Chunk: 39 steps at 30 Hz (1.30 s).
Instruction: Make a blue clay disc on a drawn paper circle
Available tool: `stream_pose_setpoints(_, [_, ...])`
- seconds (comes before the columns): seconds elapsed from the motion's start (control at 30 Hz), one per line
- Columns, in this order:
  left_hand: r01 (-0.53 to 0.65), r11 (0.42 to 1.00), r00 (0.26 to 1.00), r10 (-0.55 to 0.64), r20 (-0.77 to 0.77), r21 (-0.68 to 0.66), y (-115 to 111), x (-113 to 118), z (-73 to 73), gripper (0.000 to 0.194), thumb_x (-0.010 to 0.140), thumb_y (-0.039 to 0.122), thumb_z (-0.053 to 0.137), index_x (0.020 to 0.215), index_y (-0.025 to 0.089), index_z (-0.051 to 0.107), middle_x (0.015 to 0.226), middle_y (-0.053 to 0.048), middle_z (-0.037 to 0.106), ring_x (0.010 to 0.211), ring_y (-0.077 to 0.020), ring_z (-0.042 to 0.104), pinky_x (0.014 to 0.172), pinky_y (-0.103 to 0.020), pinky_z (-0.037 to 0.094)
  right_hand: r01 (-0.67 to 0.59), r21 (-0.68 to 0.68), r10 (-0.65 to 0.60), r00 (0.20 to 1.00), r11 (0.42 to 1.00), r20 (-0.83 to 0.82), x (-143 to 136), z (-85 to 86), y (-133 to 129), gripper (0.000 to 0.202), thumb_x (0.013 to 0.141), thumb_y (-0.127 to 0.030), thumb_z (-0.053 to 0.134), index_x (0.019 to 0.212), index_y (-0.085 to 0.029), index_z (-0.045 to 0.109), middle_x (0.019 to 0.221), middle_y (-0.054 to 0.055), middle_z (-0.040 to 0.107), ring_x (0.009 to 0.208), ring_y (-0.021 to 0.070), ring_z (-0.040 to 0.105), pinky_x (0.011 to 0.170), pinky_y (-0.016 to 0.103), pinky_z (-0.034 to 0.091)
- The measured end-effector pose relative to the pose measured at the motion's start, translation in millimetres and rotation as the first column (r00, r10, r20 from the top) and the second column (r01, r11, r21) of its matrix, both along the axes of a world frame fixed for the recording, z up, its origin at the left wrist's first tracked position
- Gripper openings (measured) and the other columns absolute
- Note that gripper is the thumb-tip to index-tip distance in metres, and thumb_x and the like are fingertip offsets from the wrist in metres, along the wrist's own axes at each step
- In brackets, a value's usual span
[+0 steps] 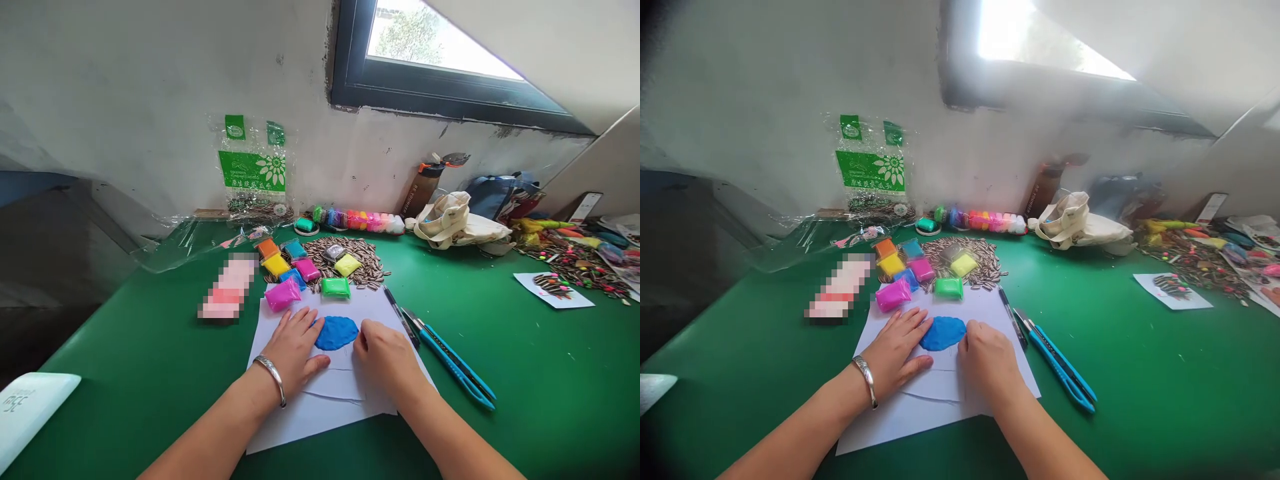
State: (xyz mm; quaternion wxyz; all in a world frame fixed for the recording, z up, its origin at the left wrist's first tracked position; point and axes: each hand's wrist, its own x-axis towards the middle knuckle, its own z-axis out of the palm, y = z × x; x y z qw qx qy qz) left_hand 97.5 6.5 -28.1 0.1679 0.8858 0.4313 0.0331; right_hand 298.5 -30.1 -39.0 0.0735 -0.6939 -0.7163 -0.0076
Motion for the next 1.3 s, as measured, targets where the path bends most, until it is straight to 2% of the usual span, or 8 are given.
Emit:
stream_pose_setpoints(0.23, [0.002,1.0,1.0,-0.003,0.028,0.008,-0.5,0.0,0.1,0.058,0.081,0.037,0.06,0.133,0.014,0.046,0.142,-0.015,0.041,0.133,-0.0321,0.031,0.109,-0.055,0.021,0.028,-0.013,-0.03,0.989,1.0,-0.143,7.6,-1.3,2.3,0.021,0.085,-0.02,0.045,0.065,-0.02,0.047,0.063,0.0,0.057,0.058,0.0138,0.05,0.054,0.027,0.024])
stream_pose_setpoints(0.4, [0.005,1.0,1.0,-0.005,0.007,0.001,0.8,-0.8,0.8,0.059,0.081,0.037,0.059,0.134,0.015,0.044,0.142,-0.014,0.04,0.133,-0.0318,0.03,0.109,-0.055,0.022,-0.153,-0.029,0.133,0.925,0.988,-0.356,18.8,14.1,10.2,0.018,0.087,-0.019,0.045,0.072,-0.019,0.056,0.066,0.0,0.058,0.06,0.0125,0.05,0.057,0.023,0.031])
stream_pose_setpoints(0.53, [0.023,0.999,1.0,-0.023,0.004,0.026,0.0,-2.6,0.2,0.06,0.082,0.036,0.059,0.136,0.017,0.042,0.143,-0.013,0.04,0.133,-0.0322,0.03,0.108,-0.055,0.024,-0.344,-0.042,0.297,0.86,0.938,-0.414,19.8,23.8,11.9,0.018,0.086,-0.013,0.045,0.079,-0.019,0.062,0.071,0.001,0.059,0.064,0.0128,0.051,0.059,0.022,0.034])
stream_pose_setpoints(0.7, [0.058,0.985,0.997,-0.065,0.037,0.161,-4.8,-1.7,-3.6,0.054,0.081,0.032,0.062,0.132,0.023,0.046,0.141,-0.012,0.042,0.133,-0.0333,0.029,0.107,-0.058,0.023,-0.438,-0.05,0.376,0.82,0.898,-0.432,20.6,12.9,9.5,0.018,0.085,-0.009,0.047,0.083,-0.017,0.063,0.072,0.003,0.057,0.065,0.0136,0.051,0.06,0.023,0.036])
stream_pose_setpoints(0.83, [0.117,0.969,0.99,-0.132,0.055,0.219,-7.6,2.0,-11.3,0.053,0.084,0.043,0.057,0.134,0.029,0.043,0.145,-0.009,0.036,0.135,-0.0324,0.025,0.107,-0.059,0.02,-0.445,-0.05,0.37,0.797,0.894,-0.477,26.5,9.3,7.0,0.02,0.09,-0.011,0.042,0.09,-0.017,0.061,0.08,0.005,0.059,0.072,0.015,0.053,0.065,0.024,0.04])
stream_pose_setpoints(0.97, [0.166,0.972,0.985,-0.172,0.019,0.169,-9.2,4.1,-17.7,0.059,0.084,0.054,0.051,0.138,0.033,0.036,0.148,-0.008,0.032,0.136,-0.0329,0.022,0.106,-0.062,0.017,-0.452,-0.107,0.369,0.825,0.886,-0.428,29.4,9.6,6.2,0.02,0.091,-0.012,0.041,0.091,-0.017,0.06,0.084,0.006,0.058,0.076,0.0163,0.053,0.067,0.025,0.041])
stream_pose_setpoints(1.17, [0.17,0.974,0.986,-0.168,-0.021,0.151,-10.9,5.1,-17.6,0.058,0.086,0.053,0.049,0.139,0.033,0.034,0.148,-0.009,0.031,0.136,-0.0336,0.023,0.105,-0.063,0.015,-0.438,-0.11,0.402,0.882,0.892,-0.246,26.0,0.2,4.7,0.019,0.091,-0.012,0.04,0.085,-0.015,0.058,0.08,0.005,0.055,0.074,0.0167,0.051,0.065,0.026,0.039])
stream_pose_setpoints(1.3, [0.174,0.971,0.985,-0.172,-0.029,0.163,-11.2,5.1,-16.9,0.057,0.087,0.052,0.048,0.139,0.033,0.033,0.148,-0.008,0.032,0.136,-0.0336,0.023,0.105,-0.062,0.015,-0.422,-0.099,0.397,0.895,0.901,-0.204,25.5,-1.8,4.5,0.02,0.091,-0.012,0.039,0.083,-0.015,0.057,0.078,0.005,0.054,0.072,0.0166,0.05,0.064,0.026,0.037])
